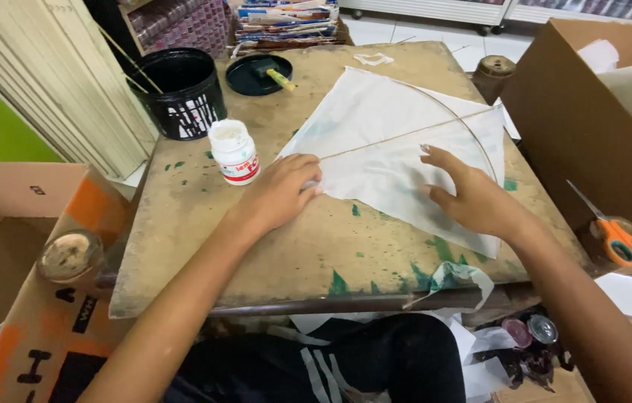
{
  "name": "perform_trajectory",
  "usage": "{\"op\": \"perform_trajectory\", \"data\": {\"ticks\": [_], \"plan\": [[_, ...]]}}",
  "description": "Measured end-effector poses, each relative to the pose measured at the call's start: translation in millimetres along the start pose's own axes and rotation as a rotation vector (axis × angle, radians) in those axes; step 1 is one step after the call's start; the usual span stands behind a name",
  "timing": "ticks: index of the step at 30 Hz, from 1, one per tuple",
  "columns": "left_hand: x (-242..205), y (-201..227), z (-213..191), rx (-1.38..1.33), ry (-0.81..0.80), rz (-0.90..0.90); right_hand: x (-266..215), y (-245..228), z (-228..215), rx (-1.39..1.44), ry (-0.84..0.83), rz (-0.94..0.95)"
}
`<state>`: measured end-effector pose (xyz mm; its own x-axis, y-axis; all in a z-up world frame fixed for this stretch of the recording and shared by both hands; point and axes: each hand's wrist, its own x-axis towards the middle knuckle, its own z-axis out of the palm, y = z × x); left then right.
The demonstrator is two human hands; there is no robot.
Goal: Gluing paper onto a wooden kite frame to assemble a kite.
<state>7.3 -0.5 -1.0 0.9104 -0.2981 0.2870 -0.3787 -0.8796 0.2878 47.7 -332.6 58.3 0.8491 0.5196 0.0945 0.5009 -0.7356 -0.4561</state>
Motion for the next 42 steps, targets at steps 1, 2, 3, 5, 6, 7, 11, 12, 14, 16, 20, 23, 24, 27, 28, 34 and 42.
{"op": "perform_trajectory", "data": {"ticks": [1, 2, 3, 5, 6, 7, 11, 12, 14, 16, 20, 23, 24, 27, 28, 34, 42], "plan": [[2.7, -0.6, -1.4, -0.001, 0.0, 0.006, 0.3, 7.8, 1.6, -0.001, 0.004, 0.004], [5.4, -1.1, -2.8, 0.013, 0.02, 0.029, 0.6, 15.6, 3.2, -0.032, -0.01, 0.019], [6.0, -1.8, -3.5, 0.025, 0.039, 0.048, 0.8, 23.1, 6.1, -0.063, -0.028, 0.031], [5.3, 5.2, -8.7, 0.003, 0.033, 0.042, -3.7, 22.0, 0.8, -0.047, -0.041, 0.062], [5.2, 8.2, -11.9, -0.017, 0.028, 0.035, -5.5, 21.1, -1.6, -0.031, -0.055, 0.09], [5.9, 10.7, -12.6, -0.016, 0.028, 0.037, -4.9, 29.7, -1.0, -0.031, -0.053, 0.091], [8.2, 12.8, -7.3, 0.023, 0.012, 0.009, -1.4, 51.6, 2.8, -0.014, -0.025, 0.069], [10.5, 11.7, -4.2, 0.044, 0.016, -0.008, 0.0, 54.5, 2.9, -0.016, -0.013, 0.053], [14.4, 7.6, 0.0, 0.072, 0.03, -0.018, -0.7, 42.2, 6.5, -0.019, -0.024, 0.036], [17.9, 8.5, 0.6, 0.1, 0.041, -0.023, -6.5, 25.9, 5.1, -0.019, -0.031, 0.024], [15.8, 8.7, -3.7, 0.087, 0.01, -0.04, -24.8, -24.9, -11.4, 0.16, -0.142, -0.017], [10.1, 4.8, -5.7, 0.068, -0.019, -0.04, -30.8, -51.0, -15.9, 0.183, -0.202, -0.097], [8.8, 4.6, -6.5, 0.046, -0.044, -0.046, -31.9, -56.3, -15.7, 0.18, -0.228, -0.137], [2.0, 9.2, -16.2, 0.015, -0.085, -0.034, -30.0, -57.2, -2.7, 0.186, -0.286, -0.222], [1.2, 10.7, -18.0, 0.017, -0.084, -0.034, -27.0, -59.9, -2.4, 0.186, -0.284, -0.223], [2.1, 10.5, -16.6, -0.044, -0.085, -0.012, -9.3, -42.7, 13.7, 0.086, -0.191, -0.315], [10.1, 1.1, -7.3, 0.033, 0.005, 0.007, -14.5, -37.0, 16.6, 0.18, -0.131, -0.307]]}}
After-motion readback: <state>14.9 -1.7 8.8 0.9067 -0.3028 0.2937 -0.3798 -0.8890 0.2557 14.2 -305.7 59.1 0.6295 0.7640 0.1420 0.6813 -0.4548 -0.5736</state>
